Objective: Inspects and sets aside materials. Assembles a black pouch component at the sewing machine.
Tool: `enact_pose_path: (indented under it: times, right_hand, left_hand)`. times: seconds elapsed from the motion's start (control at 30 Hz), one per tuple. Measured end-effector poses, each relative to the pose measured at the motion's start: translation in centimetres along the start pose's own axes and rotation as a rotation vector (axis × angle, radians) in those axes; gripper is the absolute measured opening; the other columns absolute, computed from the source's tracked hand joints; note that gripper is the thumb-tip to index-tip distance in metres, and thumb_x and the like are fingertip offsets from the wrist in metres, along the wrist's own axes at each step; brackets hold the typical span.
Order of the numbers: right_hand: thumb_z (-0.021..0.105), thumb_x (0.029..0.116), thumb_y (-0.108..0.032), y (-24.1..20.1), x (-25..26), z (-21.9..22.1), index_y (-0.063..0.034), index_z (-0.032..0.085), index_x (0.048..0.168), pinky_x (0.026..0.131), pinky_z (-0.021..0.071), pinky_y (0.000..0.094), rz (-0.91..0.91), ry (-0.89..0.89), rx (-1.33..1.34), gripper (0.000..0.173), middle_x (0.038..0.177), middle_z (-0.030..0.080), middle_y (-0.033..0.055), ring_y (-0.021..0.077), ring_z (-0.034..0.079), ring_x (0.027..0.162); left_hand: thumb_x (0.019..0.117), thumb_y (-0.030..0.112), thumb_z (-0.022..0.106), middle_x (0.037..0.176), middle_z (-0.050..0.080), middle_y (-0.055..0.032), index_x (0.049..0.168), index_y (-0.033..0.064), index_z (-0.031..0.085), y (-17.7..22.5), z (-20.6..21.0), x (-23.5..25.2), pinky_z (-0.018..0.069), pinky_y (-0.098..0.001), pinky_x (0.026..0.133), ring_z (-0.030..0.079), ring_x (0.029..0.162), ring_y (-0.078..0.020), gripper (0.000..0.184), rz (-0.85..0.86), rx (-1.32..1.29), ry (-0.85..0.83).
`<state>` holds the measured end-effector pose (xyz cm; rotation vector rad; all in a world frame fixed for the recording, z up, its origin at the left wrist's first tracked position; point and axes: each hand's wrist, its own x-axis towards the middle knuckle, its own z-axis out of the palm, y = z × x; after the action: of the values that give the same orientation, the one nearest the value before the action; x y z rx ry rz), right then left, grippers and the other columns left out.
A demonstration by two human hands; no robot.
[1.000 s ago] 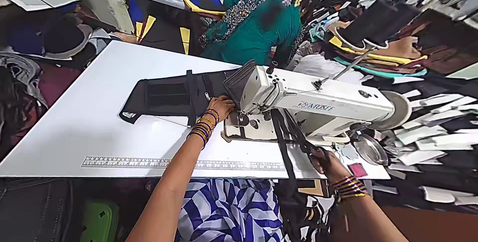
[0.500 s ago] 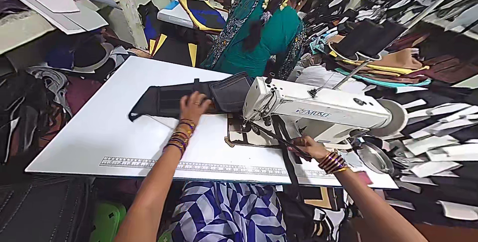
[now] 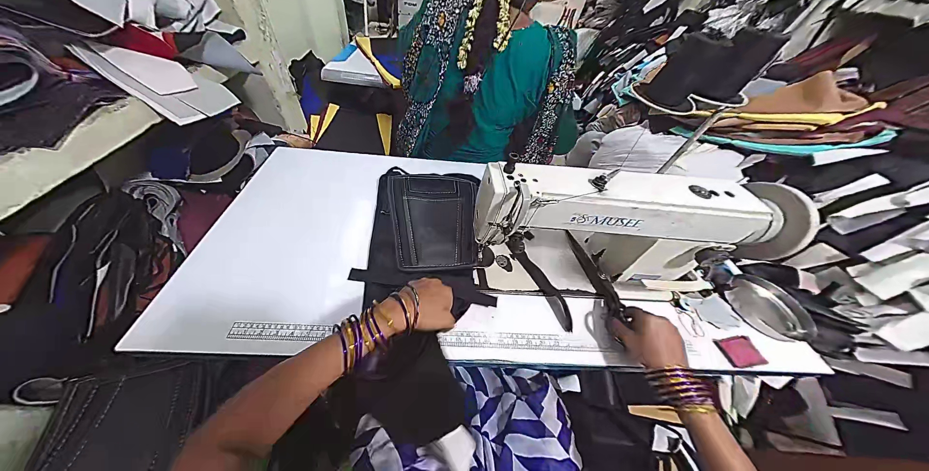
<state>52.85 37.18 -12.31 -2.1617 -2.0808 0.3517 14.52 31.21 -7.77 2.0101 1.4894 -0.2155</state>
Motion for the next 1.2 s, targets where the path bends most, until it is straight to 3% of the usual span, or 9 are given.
enact_pose_path:
  times: [0.2,0.37,0.5,0.6,0.67,0.8,0.93,1.03,1.2]
  right_hand:
    - [0.069,0.0907,-0.025,-10.2,-6.5,5.5,0.0095,0.070,0.119,0.100,0.0489,0.0625,-0.638,0.246,0.354,0.044,0.125,0.066,0.0324,0.0505,0.063,0.118]
    - [0.043,0.1027,-0.056,-21.3,-10.0,12.0,-0.0157,0.046,0.156,0.119,0.0211,0.0696,-0.857,-0.122,0.095,0.067,0.163,0.033,0.0258,0.0505,0.027,0.151]
    - [0.041,0.1071,-0.038,-25.1,-2.4,12.8,-0.0042,0.056,0.146,0.122,0.0213,0.0643,-0.915,-0.126,0.226,0.054,0.157,0.045,0.0230,0.0429,0.036,0.149]
    - [0.024,0.1081,-0.012,-26.6,0.8,11.4,0.0183,0.060,0.119,0.094,0.0538,0.0319,-0.594,-0.171,1.157,0.049,0.104,0.075,0.0154,0.0176,0.072,0.100]
    - [0.003,0.1114,-0.036,-26.6,0.8,9.1,0.0049,0.050,0.126,0.053,0.0519,0.0224,-0.246,-0.361,1.558,0.064,0.070,0.066,0.0013,0.0076,0.062,0.057]
    - [0.058,0.1025,-0.014,-23.6,0.2,8.5,0.0067,0.060,0.131,0.057,0.0468,0.0270,-0.305,-0.271,0.822,0.035,0.076,0.062,0.0070,0.0117,0.053,0.057]
    - [0.054,0.1023,-0.045,-22.8,-1.6,9.0,0.0035,0.071,0.114,0.085,0.0499,0.0629,-0.351,-0.114,0.241,0.053,0.104,0.072,0.0274,0.0451,0.069,0.102]
    - [0.070,0.0915,-0.049,-23.3,-3.1,9.9,0.0098,0.059,0.131,0.095,0.0494,0.0597,-0.220,-0.048,0.647,0.072,0.125,0.063,0.0303,0.0434,0.064,0.116]
    - [0.071,0.0731,0.002,-24.6,-4.6,7.8,0.0169,0.059,0.118,0.091,0.0532,0.0506,-0.337,0.404,1.308,0.049,0.115,0.066,0.0316,0.0370,0.066,0.108]
  left_hand:
    - [0.0960,0.026,0.071,0.163,0.023,-0.0307,0.156,0.0169,0.043,-8.7,-0.2,6.3,0.0316,-0.0642,0.114,0.033,0.145,-0.0538,0.067,-0.331,-0.475,0.800]
    - [0.0916,-0.006,0.067,0.161,0.038,-0.0195,0.156,0.0011,0.035,-11.6,-3.4,5.2,0.0367,-0.0488,0.116,0.041,0.145,-0.0344,0.073,-0.132,-1.034,1.072]
    - [0.0954,-0.004,0.062,0.166,0.028,-0.0174,0.162,0.0042,0.023,-10.7,-4.9,-0.4,0.0376,-0.0483,0.115,0.038,0.147,-0.0326,0.077,-0.081,-1.097,1.232]
    - [0.0915,-0.001,0.069,0.166,0.020,-0.0254,0.162,-0.0003,0.015,-10.1,-2.1,-2.1,0.0277,-0.0484,0.122,0.028,0.152,-0.0350,0.089,-0.165,-0.983,1.254]
    - [0.0892,0.000,0.070,0.164,0.021,-0.0312,0.160,-0.0052,0.016,-10.0,1.3,-1.9,0.0244,-0.0454,0.124,0.027,0.152,-0.0367,0.090,-0.206,-0.929,1.235]
    - [0.0965,0.021,0.068,0.162,0.025,-0.0330,0.160,-0.0043,0.019,-9.2,6.7,-1.8,0.0301,-0.0505,0.120,0.032,0.149,-0.0454,0.084,-0.451,-0.579,0.963]
    - [0.0951,0.031,0.070,0.163,0.016,-0.0364,0.160,-0.0082,0.011,-8.8,8.7,-1.8,0.0341,-0.0548,0.116,0.036,0.144,-0.0533,0.096,-0.513,-0.453,0.978]
    - [0.0870,-0.007,0.071,0.164,0.019,-0.0300,0.162,0.0009,-0.007,-7.0,8.7,-1.9,0.0518,-0.0411,0.102,0.050,0.137,-0.0344,0.108,-0.295,-1.247,1.192]
    - [0.1088,0.018,0.036,0.106,0.066,0.0028,0.129,0.0045,0.046,-0.1,12.9,-1.7,0.0569,-0.0253,0.088,0.066,0.098,-0.0021,0.026,0.009,-1.741,0.909]
